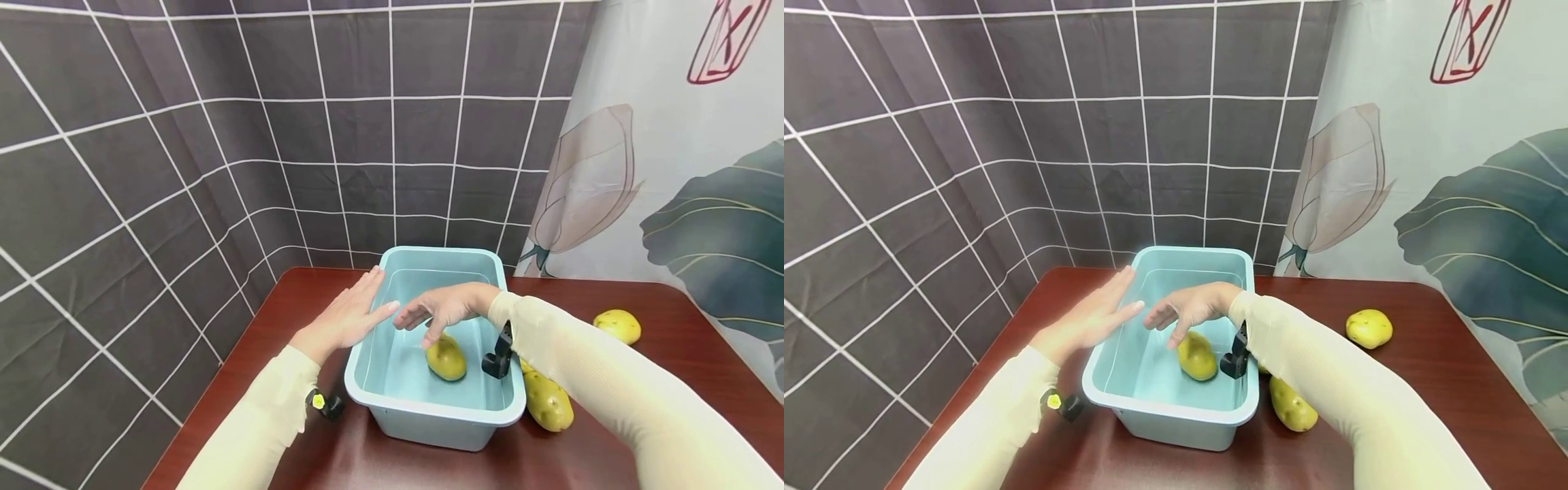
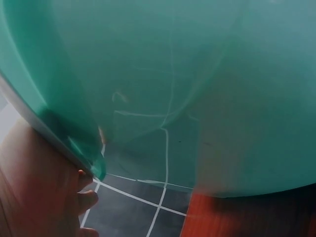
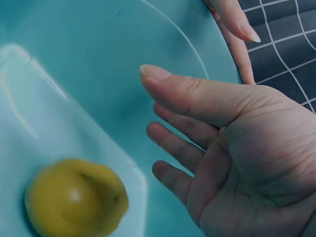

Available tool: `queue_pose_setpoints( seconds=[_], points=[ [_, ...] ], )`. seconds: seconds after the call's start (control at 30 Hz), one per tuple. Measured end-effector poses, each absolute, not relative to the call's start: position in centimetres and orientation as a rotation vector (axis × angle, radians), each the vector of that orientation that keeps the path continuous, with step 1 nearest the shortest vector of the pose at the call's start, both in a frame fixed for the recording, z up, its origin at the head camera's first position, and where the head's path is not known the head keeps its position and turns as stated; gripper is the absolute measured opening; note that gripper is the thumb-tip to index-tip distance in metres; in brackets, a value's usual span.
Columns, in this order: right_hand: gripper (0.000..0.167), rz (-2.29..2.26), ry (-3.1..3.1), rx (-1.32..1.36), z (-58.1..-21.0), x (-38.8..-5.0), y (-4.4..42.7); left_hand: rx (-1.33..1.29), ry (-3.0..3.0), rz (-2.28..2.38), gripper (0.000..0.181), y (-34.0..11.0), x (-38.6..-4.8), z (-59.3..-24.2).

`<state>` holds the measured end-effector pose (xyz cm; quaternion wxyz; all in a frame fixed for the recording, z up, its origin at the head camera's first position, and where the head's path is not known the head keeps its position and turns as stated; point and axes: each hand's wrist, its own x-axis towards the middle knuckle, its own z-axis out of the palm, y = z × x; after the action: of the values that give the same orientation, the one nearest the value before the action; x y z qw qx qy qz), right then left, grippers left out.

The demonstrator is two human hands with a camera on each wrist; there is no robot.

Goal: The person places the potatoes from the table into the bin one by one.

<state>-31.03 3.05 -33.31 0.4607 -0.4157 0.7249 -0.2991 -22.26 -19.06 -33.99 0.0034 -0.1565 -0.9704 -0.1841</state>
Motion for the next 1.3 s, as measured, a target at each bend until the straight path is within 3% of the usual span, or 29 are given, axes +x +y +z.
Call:
queue_pose_setpoints(
  seconds=[0.27, 0.53, 0.87, 1.1, 1.3],
  points=[
    [0.075, -0.992, 1.764, -1.007, -32.3, -31.7, 3.9, -0.529, -3.053, -0.588, 0.087, -18.9, -22.6, -34.0],
    [0.079, -1.120, 1.859, -1.095, -28.3, -31.5, 6.4, -0.512, -3.068, -0.635, 0.089, -19.1, -23.0, -34.2],
    [0.066, -1.261, 2.099, -1.180, -24.8, -28.5, 14.3, -0.527, -3.049, -0.680, 0.089, -19.4, -22.5, -34.7],
    [0.062, -1.424, 2.233, -1.175, -27.8, -27.4, 21.3, -0.502, -3.049, -0.705, 0.086, -19.7, -22.2, -33.9],
    [0.058, -1.562, 2.370, -0.959, -32.6, -25.7, 26.6, -0.544, -3.038, -0.738, 0.085, -19.4, -22.3, -33.7]
  ],
)
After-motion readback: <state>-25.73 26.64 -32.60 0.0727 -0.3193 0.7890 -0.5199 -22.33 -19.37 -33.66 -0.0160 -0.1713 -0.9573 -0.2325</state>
